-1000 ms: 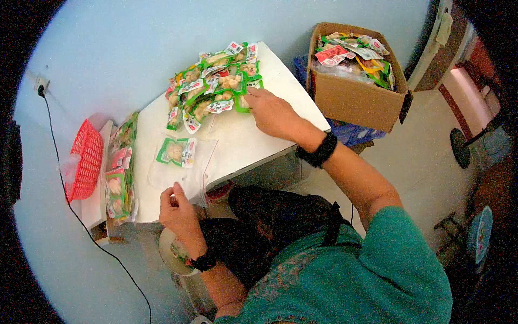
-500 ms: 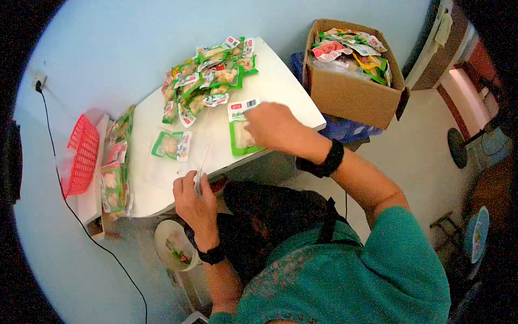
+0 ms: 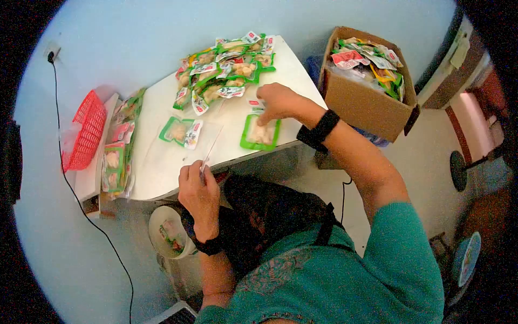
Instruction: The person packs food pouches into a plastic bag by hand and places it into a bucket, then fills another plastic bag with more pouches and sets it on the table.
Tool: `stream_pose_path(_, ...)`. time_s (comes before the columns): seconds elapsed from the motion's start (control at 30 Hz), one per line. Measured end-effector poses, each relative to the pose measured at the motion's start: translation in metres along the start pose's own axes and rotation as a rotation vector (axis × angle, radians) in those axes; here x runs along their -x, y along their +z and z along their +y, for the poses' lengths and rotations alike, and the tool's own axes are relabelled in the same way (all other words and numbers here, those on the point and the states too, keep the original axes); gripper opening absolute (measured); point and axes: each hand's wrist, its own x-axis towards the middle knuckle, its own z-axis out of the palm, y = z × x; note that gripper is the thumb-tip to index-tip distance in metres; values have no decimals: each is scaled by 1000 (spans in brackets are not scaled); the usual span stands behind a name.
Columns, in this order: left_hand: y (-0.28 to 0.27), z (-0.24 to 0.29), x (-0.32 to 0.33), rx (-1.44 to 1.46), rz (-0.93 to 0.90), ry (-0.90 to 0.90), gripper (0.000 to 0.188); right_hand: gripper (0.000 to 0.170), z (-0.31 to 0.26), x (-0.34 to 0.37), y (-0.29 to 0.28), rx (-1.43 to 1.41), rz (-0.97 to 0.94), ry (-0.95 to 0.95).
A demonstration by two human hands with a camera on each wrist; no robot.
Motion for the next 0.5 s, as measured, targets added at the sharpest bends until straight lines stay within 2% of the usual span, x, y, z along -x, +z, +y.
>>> stream_pose_path(0.03,0,-1,-1,-6,18,3,19,65,2,0,0,-34,14,-21)
stream_pose_path(0.07,1,-1,-2,-10,35,4,18,49,5,-1,-1,12,-44,15)
stream_pose_path(0.17,-2,3,-7,71,74,-24,12,40,5,13,-10,-70,-21,63)
stream_pose_path(0.2,-2,4,-8,84,71,-32,11,31,-9,24,-22,-354,-73,302)
stream_pose_path(0.3,-3,5,-9,107,62,-54,8,26,-8,43,-22,-854,11,341)
stream_pose_path(0.33,-3,5,-10,101,62,-56,7,27,-8,48,-24,-884,-11,337)
stream_pose_path(0.5,1,0,-13,113,76,-56,6,34,-30,77,-25,-1373,82,351)
